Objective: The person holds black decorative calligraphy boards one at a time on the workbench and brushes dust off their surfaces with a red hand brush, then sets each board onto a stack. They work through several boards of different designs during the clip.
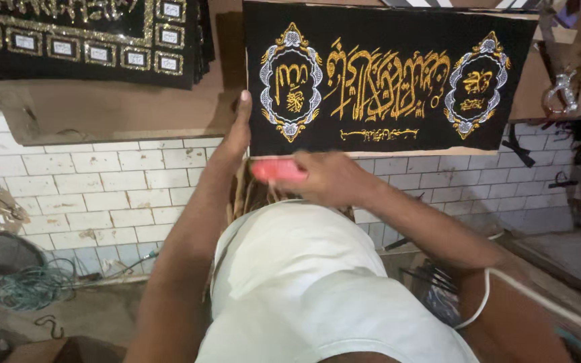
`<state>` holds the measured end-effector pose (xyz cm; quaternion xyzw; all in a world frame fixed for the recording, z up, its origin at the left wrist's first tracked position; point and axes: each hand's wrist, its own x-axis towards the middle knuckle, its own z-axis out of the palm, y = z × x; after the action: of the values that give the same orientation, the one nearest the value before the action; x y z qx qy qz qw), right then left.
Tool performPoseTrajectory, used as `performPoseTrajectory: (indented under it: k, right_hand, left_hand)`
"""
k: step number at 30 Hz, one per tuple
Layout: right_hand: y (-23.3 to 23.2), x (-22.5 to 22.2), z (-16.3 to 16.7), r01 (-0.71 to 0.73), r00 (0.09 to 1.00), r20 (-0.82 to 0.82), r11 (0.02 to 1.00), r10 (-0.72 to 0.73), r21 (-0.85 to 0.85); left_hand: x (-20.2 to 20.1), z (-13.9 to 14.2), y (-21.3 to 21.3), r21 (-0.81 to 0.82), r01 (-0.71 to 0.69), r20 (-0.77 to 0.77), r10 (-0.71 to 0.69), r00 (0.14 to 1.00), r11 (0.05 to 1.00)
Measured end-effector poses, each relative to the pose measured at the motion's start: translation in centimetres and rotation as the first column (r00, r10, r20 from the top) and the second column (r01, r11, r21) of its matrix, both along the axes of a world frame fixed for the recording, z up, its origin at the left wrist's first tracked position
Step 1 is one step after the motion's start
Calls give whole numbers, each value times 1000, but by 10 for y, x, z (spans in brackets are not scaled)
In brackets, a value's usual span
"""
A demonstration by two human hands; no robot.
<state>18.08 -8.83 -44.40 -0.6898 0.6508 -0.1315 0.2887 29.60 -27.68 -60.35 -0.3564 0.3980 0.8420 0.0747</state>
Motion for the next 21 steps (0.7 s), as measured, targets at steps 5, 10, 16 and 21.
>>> performPoseTrajectory:
  k: [5, 10, 16, 21]
  right_hand:
    - [-21, -8, 7, 328, 910, -204, 927, -361, -180]
    - [10, 20, -18, 107, 990, -86, 993, -112, -59]
    - [132, -38, -65, 805, 514, -251, 562, -820, -188]
    - [311, -124, -37, 932, -287, -472, -128, -834, -340]
  left_hand:
    - [9, -8, -12, -26, 101, -11, -102, 995, 995]
    - [6, -18, -5, -163, 46, -27, -51, 998, 986]
    - [1, -17, 13, -573, -127, -91, 91, 992, 810]
    - [2, -11, 13, -668, -28, -2, 35, 999, 743]
